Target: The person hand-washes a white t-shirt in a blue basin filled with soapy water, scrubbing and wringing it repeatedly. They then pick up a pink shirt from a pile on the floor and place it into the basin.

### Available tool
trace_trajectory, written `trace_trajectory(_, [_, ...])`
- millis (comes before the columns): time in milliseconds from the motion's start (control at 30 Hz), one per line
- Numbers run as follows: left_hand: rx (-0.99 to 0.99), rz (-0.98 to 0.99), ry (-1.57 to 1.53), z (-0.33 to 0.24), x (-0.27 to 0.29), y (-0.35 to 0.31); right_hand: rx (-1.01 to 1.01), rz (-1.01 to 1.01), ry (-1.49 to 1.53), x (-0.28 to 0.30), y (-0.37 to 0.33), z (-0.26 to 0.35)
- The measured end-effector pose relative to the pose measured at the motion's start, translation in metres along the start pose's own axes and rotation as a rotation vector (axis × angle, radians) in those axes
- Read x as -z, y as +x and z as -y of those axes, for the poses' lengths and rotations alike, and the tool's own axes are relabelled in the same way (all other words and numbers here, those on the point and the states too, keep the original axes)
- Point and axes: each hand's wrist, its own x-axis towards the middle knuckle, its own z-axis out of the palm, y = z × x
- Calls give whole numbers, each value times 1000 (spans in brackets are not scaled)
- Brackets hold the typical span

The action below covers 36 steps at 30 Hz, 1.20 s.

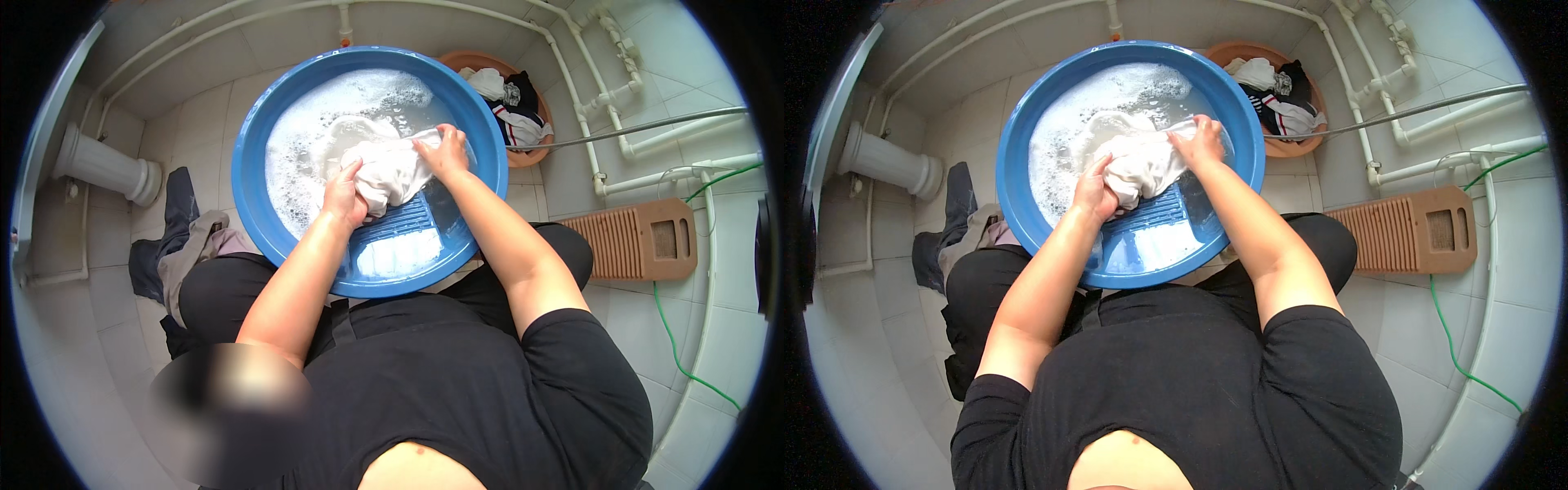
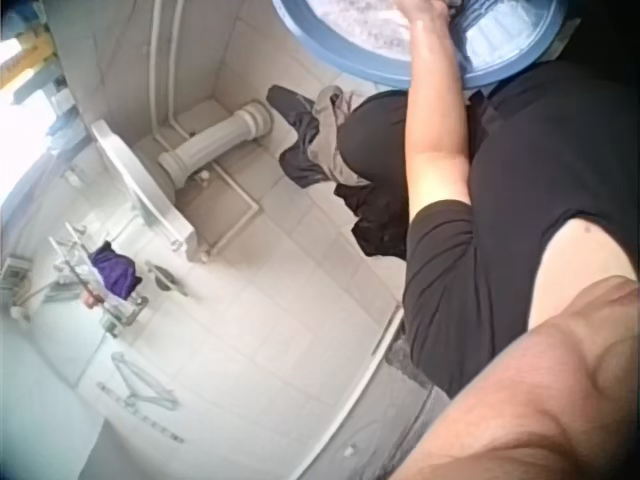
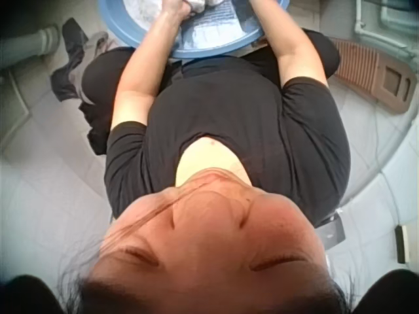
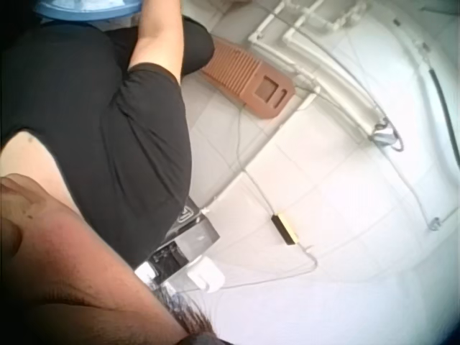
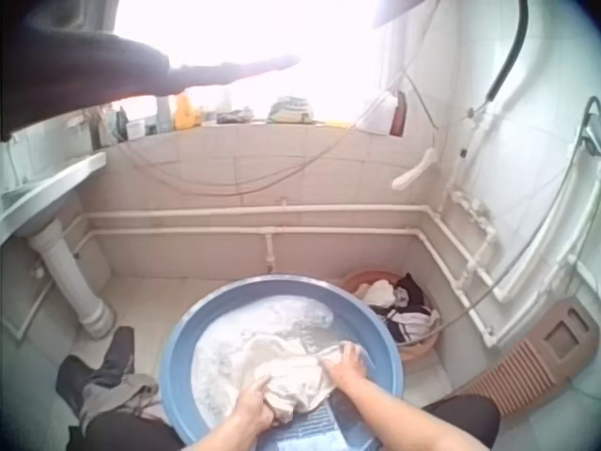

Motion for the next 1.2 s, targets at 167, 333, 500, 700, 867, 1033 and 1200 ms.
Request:
trace_trajectory(167, [108,76,-91,-6,1,3,-87,683,-125,-9,12,-27])
trace_trajectory(333, [172,169,-122,-7,8,12,399,102,111,-1,-30,37])
trace_trajectory(500, [269,266,-132,-17,10,-3,765,162,573,20,-103,120])
trace_trajectory(700, [96,14,150,-6,25,13,857,83,373,10,-97,115])
trace_trajectory(867, [249,115,-6,-14,4,3,320,83,401,-11,-62,96])
trace_trajectory(1033, [165,73,31,0,3,6,33,204,317,-31,-23,39])
trace_trajectory(1200, [-1,-19,20,-3,6,7,-107,308,-217,-14,1,-18])
